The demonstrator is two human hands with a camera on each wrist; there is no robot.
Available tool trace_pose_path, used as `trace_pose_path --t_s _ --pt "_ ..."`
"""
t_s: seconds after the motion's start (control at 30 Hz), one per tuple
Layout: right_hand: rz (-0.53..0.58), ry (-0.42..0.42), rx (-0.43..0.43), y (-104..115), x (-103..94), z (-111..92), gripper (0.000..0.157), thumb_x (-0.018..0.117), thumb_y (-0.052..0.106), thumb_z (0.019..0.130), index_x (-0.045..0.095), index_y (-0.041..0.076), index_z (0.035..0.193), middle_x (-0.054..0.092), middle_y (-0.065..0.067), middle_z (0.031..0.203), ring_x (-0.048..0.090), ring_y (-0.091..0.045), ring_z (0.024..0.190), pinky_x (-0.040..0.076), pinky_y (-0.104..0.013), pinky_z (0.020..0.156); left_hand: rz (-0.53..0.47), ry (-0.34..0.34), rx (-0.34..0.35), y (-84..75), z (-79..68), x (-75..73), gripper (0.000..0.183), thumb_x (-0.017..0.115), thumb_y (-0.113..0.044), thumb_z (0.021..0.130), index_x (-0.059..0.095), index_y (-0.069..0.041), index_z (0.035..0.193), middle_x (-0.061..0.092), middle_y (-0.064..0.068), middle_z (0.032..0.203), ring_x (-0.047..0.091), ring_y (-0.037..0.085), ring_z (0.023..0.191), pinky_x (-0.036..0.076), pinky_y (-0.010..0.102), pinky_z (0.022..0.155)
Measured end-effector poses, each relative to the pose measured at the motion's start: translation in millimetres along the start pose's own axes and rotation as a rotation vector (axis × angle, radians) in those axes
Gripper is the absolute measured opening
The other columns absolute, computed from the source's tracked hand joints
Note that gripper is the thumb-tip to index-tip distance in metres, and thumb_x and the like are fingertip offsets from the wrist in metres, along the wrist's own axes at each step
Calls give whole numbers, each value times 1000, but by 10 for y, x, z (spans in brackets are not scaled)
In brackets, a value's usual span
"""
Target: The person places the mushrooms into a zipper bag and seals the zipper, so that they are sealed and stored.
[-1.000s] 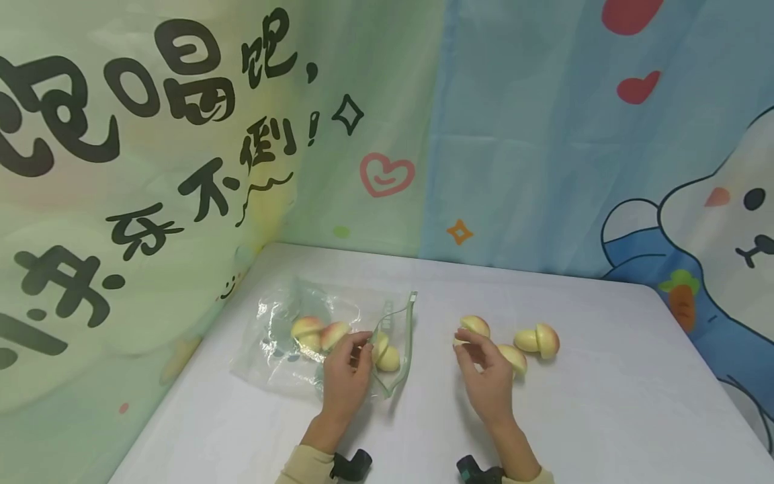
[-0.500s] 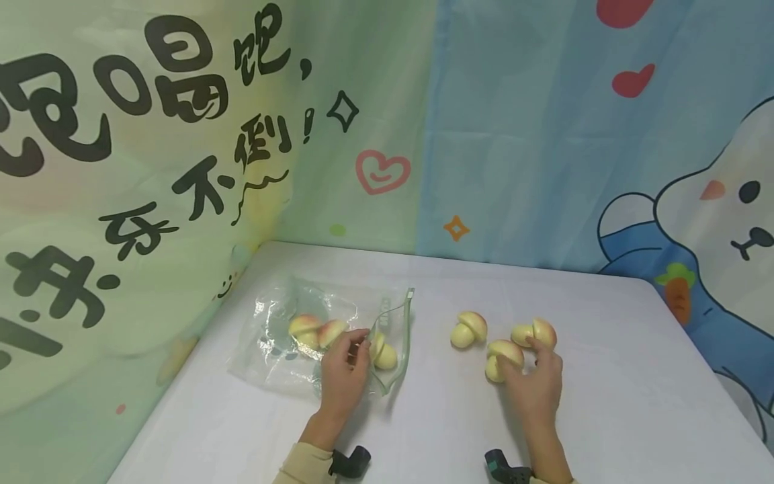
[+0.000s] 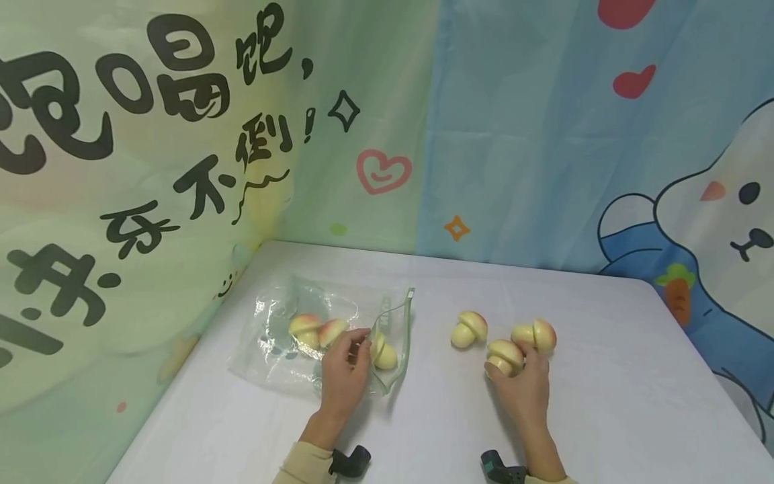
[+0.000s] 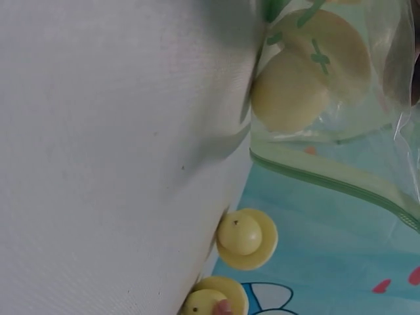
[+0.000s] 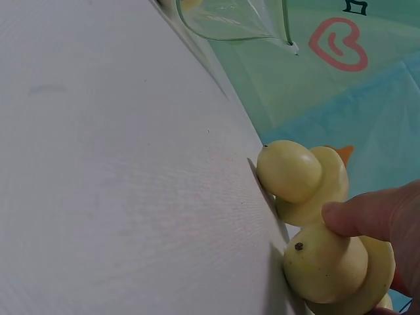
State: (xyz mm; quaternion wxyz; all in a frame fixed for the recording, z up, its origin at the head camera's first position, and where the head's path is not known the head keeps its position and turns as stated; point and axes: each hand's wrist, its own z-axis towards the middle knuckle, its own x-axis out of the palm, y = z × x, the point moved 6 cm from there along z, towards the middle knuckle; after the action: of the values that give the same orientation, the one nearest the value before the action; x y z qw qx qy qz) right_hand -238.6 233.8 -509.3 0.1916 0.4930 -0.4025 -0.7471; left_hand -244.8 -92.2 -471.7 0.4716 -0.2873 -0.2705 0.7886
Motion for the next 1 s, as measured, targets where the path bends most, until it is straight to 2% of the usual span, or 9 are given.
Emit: trace_pose_path --t_s 0.2,0.63,0.8,1.0 --pt "6 0 23 -3 22 -5 71 77 15 76 44 -5 136 42 -29 129 45 -43 114 39 -56 91 3 4 -15 19 -12 -1 25 64 9 82 68 -5 103 66 -1 85 62 13 67 51 16 54" --pt "-50 24 66 25 16 -16 70 70 9 73 43 -2 137 38 -30 129 46 -41 105 41 -53 80 6 15 -19 38 -18 0 22 64 6 85 68 -5 104 66 0 86 62 13 68 51 16 54" --pt "-63 9 64 25 -1 -18 70 71 10 71 43 -3 135 37 -32 126 46 -43 102 41 -55 79 9 21 -22 18 -11 0 21 64 6 85 68 -3 104 66 2 85 62 13 67 51 16 54" --pt "-37 -40 53 4 -60 -20 68 72 6 69 44 -5 130 36 -35 126 44 -47 107 40 -59 85 4 21 -6 2 -6 10 22 64 7 85 68 -3 104 66 2 85 62 14 67 51 16 54"
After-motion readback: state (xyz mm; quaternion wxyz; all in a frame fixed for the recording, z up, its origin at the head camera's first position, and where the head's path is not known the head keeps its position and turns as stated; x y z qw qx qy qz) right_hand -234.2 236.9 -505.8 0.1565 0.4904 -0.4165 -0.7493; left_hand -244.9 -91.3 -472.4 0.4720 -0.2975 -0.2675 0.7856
